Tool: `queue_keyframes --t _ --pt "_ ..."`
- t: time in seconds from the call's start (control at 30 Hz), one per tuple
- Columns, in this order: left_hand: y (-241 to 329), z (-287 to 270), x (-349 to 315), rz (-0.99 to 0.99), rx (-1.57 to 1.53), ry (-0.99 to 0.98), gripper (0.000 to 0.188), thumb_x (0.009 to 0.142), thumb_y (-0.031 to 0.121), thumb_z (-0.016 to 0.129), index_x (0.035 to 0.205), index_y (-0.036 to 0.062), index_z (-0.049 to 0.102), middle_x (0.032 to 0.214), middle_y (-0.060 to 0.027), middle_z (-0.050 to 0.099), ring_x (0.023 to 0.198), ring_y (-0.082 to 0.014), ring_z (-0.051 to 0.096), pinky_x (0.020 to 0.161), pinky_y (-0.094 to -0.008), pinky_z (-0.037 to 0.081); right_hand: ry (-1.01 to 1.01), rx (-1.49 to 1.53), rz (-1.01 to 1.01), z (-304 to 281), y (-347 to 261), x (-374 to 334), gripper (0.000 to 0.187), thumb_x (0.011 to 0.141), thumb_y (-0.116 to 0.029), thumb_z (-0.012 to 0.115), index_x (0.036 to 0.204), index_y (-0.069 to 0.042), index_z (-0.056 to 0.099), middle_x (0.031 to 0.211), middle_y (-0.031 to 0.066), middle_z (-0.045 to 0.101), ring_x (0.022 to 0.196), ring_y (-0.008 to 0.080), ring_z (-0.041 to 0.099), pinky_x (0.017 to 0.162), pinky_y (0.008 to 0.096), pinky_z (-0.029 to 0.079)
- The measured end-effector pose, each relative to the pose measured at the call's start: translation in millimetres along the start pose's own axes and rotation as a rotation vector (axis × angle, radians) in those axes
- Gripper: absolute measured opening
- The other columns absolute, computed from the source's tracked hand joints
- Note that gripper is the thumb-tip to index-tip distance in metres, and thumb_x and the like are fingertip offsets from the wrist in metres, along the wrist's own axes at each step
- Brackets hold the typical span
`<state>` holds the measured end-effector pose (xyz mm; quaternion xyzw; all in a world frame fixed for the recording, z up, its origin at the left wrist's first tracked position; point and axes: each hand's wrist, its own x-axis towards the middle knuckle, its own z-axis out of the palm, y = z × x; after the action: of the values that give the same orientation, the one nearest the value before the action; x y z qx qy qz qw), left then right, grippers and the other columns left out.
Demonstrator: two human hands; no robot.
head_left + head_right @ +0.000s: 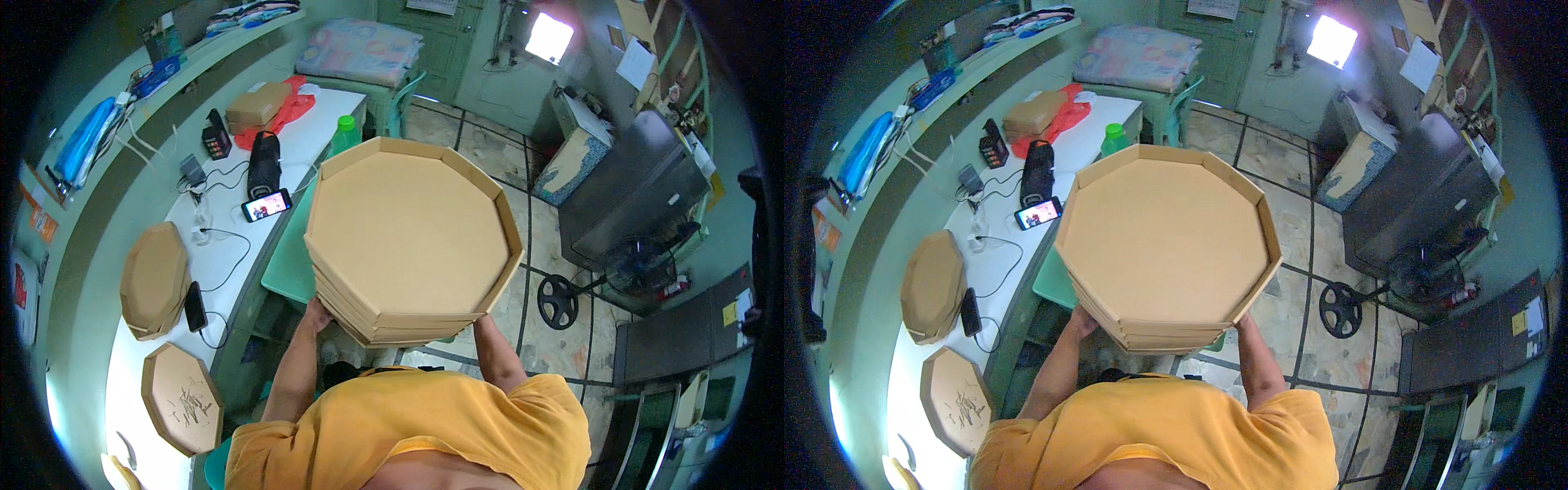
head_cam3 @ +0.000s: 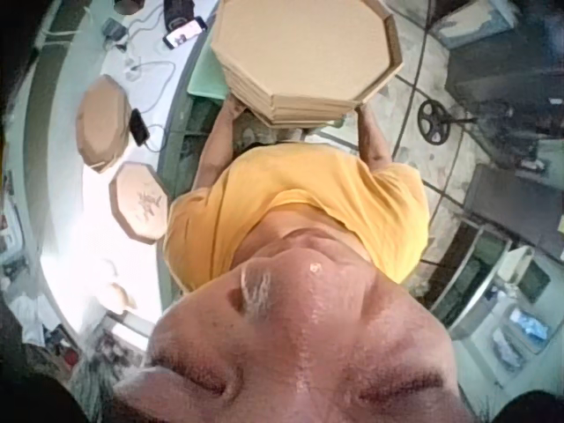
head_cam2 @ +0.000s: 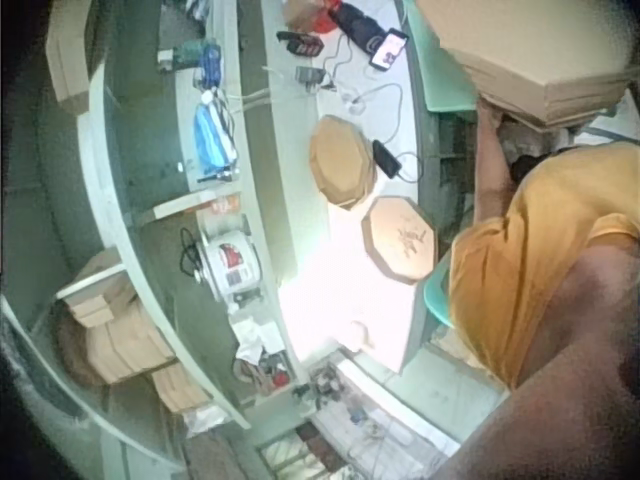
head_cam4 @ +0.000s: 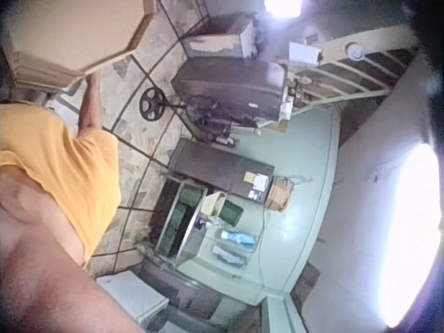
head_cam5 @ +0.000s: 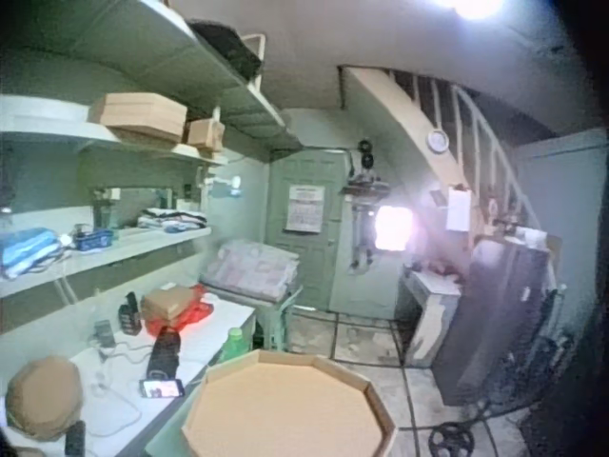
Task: The person assembles octagonal cardboard boxes by folding flat pieces into shape and stacking them. They repeatedly retrieve stacks from a shelf, place them on a table, fold the pieces, and return the assembled boxes to the shelf.
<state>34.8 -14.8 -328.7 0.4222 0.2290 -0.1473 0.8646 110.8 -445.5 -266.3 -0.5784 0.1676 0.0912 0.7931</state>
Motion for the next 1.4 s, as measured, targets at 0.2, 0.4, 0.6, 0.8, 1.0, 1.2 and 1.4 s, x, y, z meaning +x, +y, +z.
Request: queue_keyframes --t 0.2,0.4,0.6,0.8,1.0,1.2,1.4 --pt "-6.8 28.8 -29.2 -0.010 -0.353 -0.014 0.067 0.095 0.059 0.038 0.144 0.0132 0.038 0.142 -0.0091 0.046 0.130 -0.0277 0.044 0.105 -0.0468 0.038 -0.009 -0.012 0.010 -4.7 -3.1 -5.6 0.072 0.087 -0.061 0.048 0.139 -0.011 0.042 0.137 0.0138 0.048 0.122 0.0317 0.050 0.096 0.0552 0.043" --pt "-1.0 46.5 -52.4 0.026 -0.349 0.014 0.071 0.093 0.064 0.041 0.144 0.0152 0.039 0.143 -0.0078 0.045 0.130 -0.0266 0.044 0.106 -0.0476 0.036 -0.015 -0.025 0.057 -10.3 -6.1 -22.5 0.073 0.087 -0.062 0.048 0.139 -0.011 0.042 0.138 0.0140 0.048 0.122 0.0321 0.049 0.096 0.0562 0.043" --pt "24.3 64.4 -72.9 0.104 -0.325 -0.070 0.065 0.097 0.058 0.036 0.143 0.0139 0.040 0.141 -0.0068 0.048 0.127 -0.0255 0.047 0.106 -0.0450 0.038 -0.054 -0.066 0.088 -11.2 -29.9 -44.6 0.073 0.087 -0.063 0.048 0.139 -0.012 0.042 0.138 0.0141 0.047 0.123 0.0325 0.049 0.096 0.0573 0.042" --pt "83.2 114.4 -119.8 0.358 -0.327 -0.189 0.059 0.098 0.049 0.033 0.139 0.0085 0.043 0.138 -0.0107 0.050 0.125 -0.0276 0.049 0.106 -0.0457 0.039 -0.196 -0.164 -0.006 33.4 -134.3 -46.8 0.074 0.086 -0.063 0.048 0.139 -0.012 0.042 0.138 0.0142 0.047 0.123 0.0329 0.048 0.096 0.0583 0.041" --pt "157.8 160.3 -168.1 0.592 -0.426 -0.333 0.052 0.097 0.042 0.030 0.136 0.0093 0.044 0.132 -0.0088 0.054 0.120 -0.0261 0.052 0.101 -0.0449 0.043 -0.377 -0.223 -0.162 127.8 -260.9 -39.5 0.075 0.086 -0.064 0.048 0.139 -0.012 0.042 0.139 0.0144 0.047 0.124 0.0333 0.048 0.096 0.0593 0.041" --pt "234.9 189.7 -203.1 0.796 -0.385 -0.343 0.060 0.093 0.055 0.035 0.135 0.0142 0.045 0.134 -0.0067 0.051 0.123 -0.0277 0.049 0.099 -0.0472 0.042 -0.533 -0.226 -0.238 216.4 -333.3 -38.6 0.075 0.086 -0.065 0.048 0.139 -0.012 0.042 0.139 0.0145 0.047 0.124 0.0337 0.047 0.097 0.0603 0.040" --pt "297.7 208.2 -245.0 0.963 -0.475 -0.284 0.059 0.088 0.055 0.037 0.125 0.0127 0.053 0.123 -0.0080 0.057 0.114 -0.0285 0.055 0.094 -0.0468 0.046 -0.663 -0.234 -0.259 305.1 -386.1 -25.4 0.093 0.078 -0.080 0.040 0.144 -0.015 0.039 0.149 0.0153 0.035 0.131 0.0392 0.036 0.099 0.0671 0.028"
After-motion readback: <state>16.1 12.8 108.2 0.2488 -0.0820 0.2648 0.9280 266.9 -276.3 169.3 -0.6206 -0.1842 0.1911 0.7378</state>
